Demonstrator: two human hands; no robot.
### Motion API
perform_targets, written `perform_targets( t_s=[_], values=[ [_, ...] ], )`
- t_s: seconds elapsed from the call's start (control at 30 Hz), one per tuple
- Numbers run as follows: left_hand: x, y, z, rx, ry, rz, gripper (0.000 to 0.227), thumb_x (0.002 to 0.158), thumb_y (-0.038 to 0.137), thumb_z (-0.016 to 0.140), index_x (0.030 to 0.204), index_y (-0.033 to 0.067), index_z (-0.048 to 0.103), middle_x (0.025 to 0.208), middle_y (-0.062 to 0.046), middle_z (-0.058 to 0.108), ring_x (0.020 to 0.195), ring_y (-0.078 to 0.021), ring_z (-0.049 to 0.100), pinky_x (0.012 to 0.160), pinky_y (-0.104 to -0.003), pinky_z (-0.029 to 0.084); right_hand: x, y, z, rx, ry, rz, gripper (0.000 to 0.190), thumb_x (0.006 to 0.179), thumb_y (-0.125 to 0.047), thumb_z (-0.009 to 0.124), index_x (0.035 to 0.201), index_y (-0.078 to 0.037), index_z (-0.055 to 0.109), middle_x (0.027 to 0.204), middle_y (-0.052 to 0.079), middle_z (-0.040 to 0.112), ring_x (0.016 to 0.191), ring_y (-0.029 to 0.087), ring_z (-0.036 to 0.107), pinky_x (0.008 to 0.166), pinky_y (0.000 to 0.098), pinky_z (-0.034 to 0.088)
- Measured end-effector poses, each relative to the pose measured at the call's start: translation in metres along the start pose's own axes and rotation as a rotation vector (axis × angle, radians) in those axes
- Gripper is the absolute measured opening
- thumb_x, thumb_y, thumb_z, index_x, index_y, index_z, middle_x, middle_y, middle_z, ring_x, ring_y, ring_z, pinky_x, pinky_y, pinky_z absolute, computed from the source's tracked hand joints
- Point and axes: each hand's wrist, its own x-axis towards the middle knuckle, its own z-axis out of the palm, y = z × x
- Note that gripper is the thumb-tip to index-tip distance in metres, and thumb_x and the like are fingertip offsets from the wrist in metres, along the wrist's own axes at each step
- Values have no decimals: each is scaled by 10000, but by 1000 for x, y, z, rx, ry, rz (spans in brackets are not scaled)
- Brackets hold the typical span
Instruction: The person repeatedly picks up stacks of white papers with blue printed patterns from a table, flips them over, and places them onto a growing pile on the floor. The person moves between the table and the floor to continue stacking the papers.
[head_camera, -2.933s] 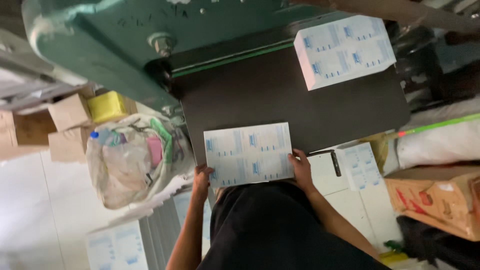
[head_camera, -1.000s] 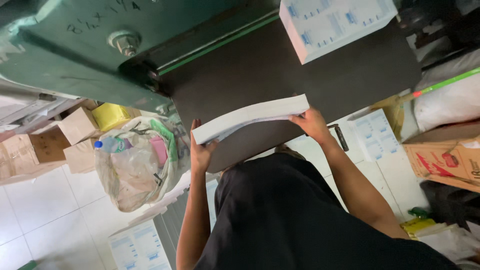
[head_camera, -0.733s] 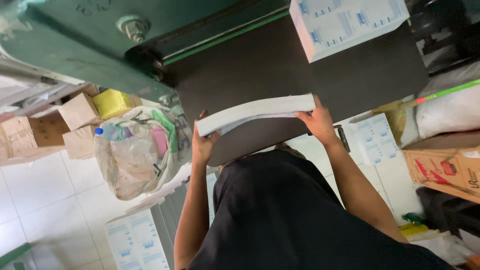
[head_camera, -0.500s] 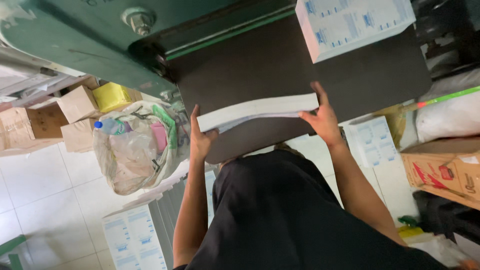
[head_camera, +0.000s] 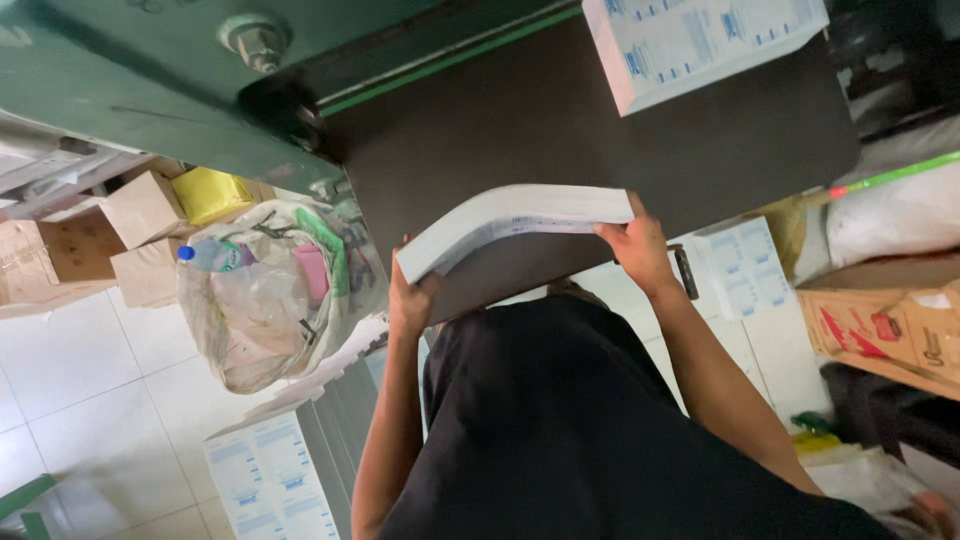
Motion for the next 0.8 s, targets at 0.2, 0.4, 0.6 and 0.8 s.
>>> perform_targets(
  t_s=[0.2, 0.4, 0.6, 0.8],
  values=[
    [5, -33, 0, -111, 4, 101, 949, 685, -18, 714, 1560, 36, 349, 1538, -312, 433, 1456, -505, 333, 1204, -612, 248, 16, 33, 7, 650, -160, -132, 888, 813, 138, 714, 1592, -66, 340, 1636, 255, 323, 1516, 404, 261, 1191, 501, 355],
    [25, -43, 14, -115, 76, 108, 845, 751, 68, 833, 1514, 32, 473, 1365, -287, 573, 1362, -434, 473, 1150, -517, 338, 47, 39, 23, 584, -134, -34, 799, 694, -99, 848, 1446, -78, 582, 1408, 144, 622, 1343, 233, 549, 1102, 367, 466],
    [16, -34, 10, -73, -15, 14, 751, 709, -21, 716, 1403, 38, 433, 1539, -287, 437, 1425, -530, 351, 1156, -634, 322, 40, 16, 7, 525, -107, -42, 775, 756, 43, 826, 1468, -55, 534, 1427, 164, 583, 1392, 333, 467, 1156, 462, 360],
    [42, -49, -16, 377, -131, -136, 712, 823, 326, 826, 1397, 86, 479, 1239, -152, 539, 1252, -402, 486, 1210, -523, 282, 69, 36, -11, -130, -206, -93, 562, 819, -359, 846, 1283, -99, 665, 1149, 162, 746, 1158, 392, 658, 982, 551, 509]
  ],
)
